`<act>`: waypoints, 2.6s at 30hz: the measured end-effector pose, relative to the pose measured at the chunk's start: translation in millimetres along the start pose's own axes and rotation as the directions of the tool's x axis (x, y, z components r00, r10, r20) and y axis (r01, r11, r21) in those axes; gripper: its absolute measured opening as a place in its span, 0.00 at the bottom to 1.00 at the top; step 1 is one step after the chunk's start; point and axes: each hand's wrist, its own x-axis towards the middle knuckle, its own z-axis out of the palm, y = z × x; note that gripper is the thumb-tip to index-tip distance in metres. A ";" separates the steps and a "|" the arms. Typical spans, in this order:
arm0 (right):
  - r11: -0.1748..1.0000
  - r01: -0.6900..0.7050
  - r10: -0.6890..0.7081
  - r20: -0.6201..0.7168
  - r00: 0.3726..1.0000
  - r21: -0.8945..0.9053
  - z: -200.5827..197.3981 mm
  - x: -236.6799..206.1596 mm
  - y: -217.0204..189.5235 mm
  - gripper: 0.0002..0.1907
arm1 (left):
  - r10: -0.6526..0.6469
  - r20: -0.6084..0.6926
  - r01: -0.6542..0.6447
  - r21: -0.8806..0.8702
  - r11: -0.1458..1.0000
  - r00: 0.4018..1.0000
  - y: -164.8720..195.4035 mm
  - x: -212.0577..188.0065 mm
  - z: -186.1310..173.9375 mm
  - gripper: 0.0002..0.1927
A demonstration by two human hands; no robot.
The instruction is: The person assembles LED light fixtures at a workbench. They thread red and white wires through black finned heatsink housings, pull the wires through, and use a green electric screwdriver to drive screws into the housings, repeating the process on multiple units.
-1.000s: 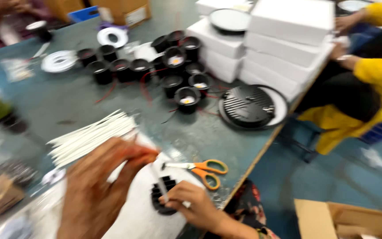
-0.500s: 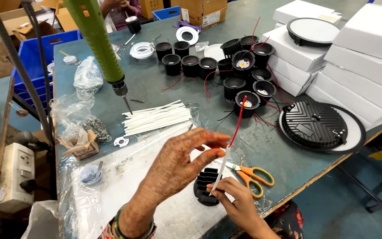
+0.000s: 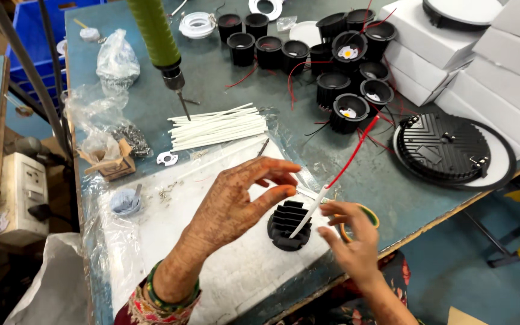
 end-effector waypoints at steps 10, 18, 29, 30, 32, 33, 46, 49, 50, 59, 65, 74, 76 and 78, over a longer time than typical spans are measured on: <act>0.920 0.387 -0.385 0.044 0.922 -0.055 37.2 -7.4 8.8 0.37 | -0.090 0.253 0.047 0.172 0.984 0.963 -116.9 -4.1 45.7 0.40; 0.960 0.156 -0.078 0.313 0.947 -0.232 40.7 9.2 25.3 0.44 | -0.324 0.187 0.342 -0.072 0.937 0.927 -173.0 -2.3 72.9 0.36; 0.972 0.124 -0.059 0.307 0.950 -0.199 50.0 -4.9 67.3 0.44 | -0.422 0.237 0.471 -0.219 0.855 0.875 -183.8 2.6 63.2 0.48; 0.988 0.091 -0.053 0.271 0.961 -0.129 49.5 -8.3 71.4 0.44 | -0.404 0.190 0.441 -0.236 0.866 0.895 -183.4 2.7 62.1 0.46; 0.999 0.029 -0.032 0.197 0.980 0.018 46.7 -12.7 76.3 0.44 | -0.366 0.097 0.379 -0.265 0.887 0.925 -180.1 3.9 59.0 0.41; 1.000 0.014 -0.015 0.116 0.993 0.013 43.1 -12.2 76.0 0.46 | -0.358 0.058 0.361 -0.260 0.896 0.932 -176.4 4.6 55.7 0.37; 0.250 -0.069 0.183 0.023 0.983 0.966 -28.0 39.1 -27.2 0.41 | -0.261 -0.025 0.261 0.015 0.965 0.965 -71.5 -11.4 35.5 0.15; -0.076 -0.123 0.305 0.141 0.942 0.989 -36.9 35.7 -25.2 0.38 | -0.187 0.009 0.186 0.022 0.982 0.982 -55.9 -14.0 40.7 0.13; -0.203 -0.114 0.343 0.180 0.922 0.972 -40.1 36.6 -22.2 0.37 | -0.171 0.018 0.170 0.014 0.985 0.985 -50.6 -12.4 42.1 0.13; -0.314 -0.282 0.206 0.355 0.912 0.906 -42.2 42.2 -2.6 0.36 | 0.107 -0.062 -0.098 0.133 0.986 0.992 -7.0 9.7 64.8 0.13; -0.044 -0.278 0.612 0.245 0.752 0.960 -33.2 46.1 -5.7 0.28 | 0.593 0.057 -0.520 0.553 0.651 0.803 13.4 40.6 101.7 0.15; 0.022 -0.289 0.764 0.171 0.623 0.957 -31.4 45.6 -21.3 0.26 | 0.596 0.089 -0.435 0.769 0.468 0.798 18.2 54.7 117.8 0.12; 0.034 -0.343 0.791 0.185 0.583 0.939 -30.1 44.6 -18.8 0.27 | 0.599 0.070 -0.432 0.759 0.486 0.797 15.9 53.8 120.7 0.11; 0.034 -0.347 0.792 0.187 0.582 0.937 -29.1 44.0 -12.4 0.26 | 0.622 0.065 -0.447 0.754 0.481 0.780 13.4 54.7 124.1 0.11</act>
